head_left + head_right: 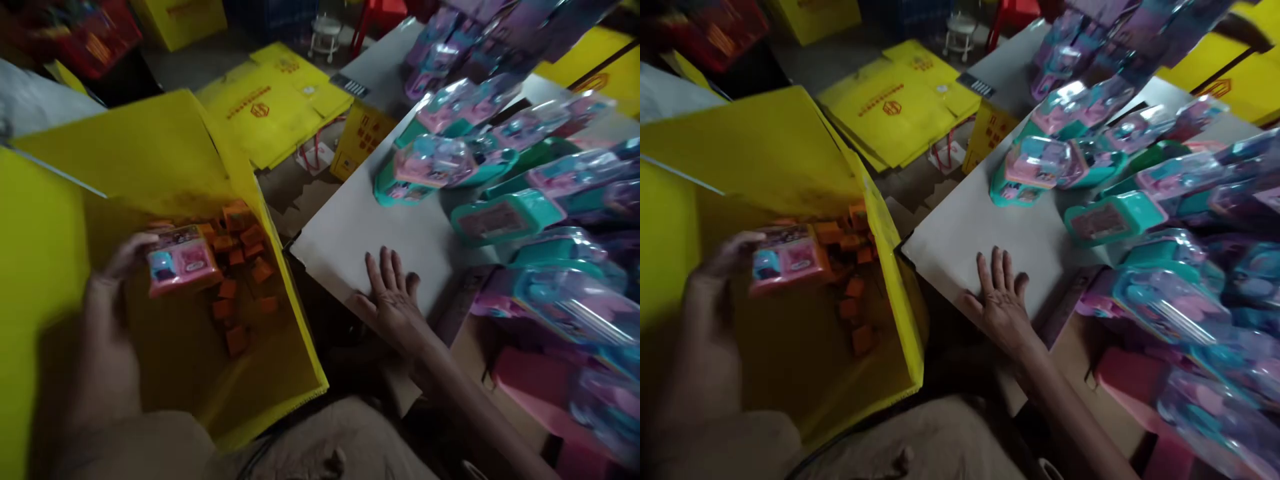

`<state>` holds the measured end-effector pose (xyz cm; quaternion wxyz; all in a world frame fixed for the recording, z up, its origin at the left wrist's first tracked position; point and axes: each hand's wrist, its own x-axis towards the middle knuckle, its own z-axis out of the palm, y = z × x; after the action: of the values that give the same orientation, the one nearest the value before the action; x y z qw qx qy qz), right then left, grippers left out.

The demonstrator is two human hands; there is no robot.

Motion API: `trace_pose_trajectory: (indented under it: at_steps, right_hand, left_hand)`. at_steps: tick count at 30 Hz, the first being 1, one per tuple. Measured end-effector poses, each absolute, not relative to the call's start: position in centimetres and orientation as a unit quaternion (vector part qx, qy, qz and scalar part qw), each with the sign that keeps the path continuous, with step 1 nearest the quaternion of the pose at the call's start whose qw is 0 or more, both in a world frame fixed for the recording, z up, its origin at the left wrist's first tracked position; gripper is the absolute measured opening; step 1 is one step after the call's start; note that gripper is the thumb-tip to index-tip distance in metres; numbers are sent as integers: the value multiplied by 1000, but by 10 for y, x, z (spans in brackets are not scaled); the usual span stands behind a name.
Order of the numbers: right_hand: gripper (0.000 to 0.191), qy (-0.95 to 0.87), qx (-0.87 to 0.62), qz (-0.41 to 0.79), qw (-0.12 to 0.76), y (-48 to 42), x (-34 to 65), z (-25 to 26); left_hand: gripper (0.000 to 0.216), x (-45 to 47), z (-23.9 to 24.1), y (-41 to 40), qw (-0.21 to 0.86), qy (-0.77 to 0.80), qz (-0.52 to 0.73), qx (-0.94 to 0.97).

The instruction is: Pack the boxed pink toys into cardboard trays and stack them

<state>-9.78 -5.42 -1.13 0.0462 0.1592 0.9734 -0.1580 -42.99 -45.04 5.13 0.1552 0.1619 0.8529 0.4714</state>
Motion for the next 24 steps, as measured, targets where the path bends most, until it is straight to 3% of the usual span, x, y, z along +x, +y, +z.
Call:
trace_pose_trajectory:
  at_steps: [4,8,10,12,14,18,24]
  right_hand:
    - [82,947,182,-264,-15,-54,-106,-7]
    - [75,820,158,-541,-101,-71,-95,35]
    - [83,712,101,-689,-85,-86,-79,62]
    - [102,638,65,-764,-70,-99,-61,86]
    - [116,612,77,-781,-95,-104,-41,101]
    - [109,593,141,-769,-195,-97,0,104]
    - [111,634,171,-703,-274,-74,52,74]
  left_hand:
    - [45,-379,130,-418,242,731,627,119]
    - [49,-311,178,-341,200,701,632,263]
    - [49,-288,183,-300,189,694,602,348]
    - [49,-271,178,-263,193,670,566,440]
    - [52,-256,167,-231,199,642,533,515]
    - [58,-226,147,-189,228,616,528,538]
    - [78,-193,134,-168,388,591,475,524]
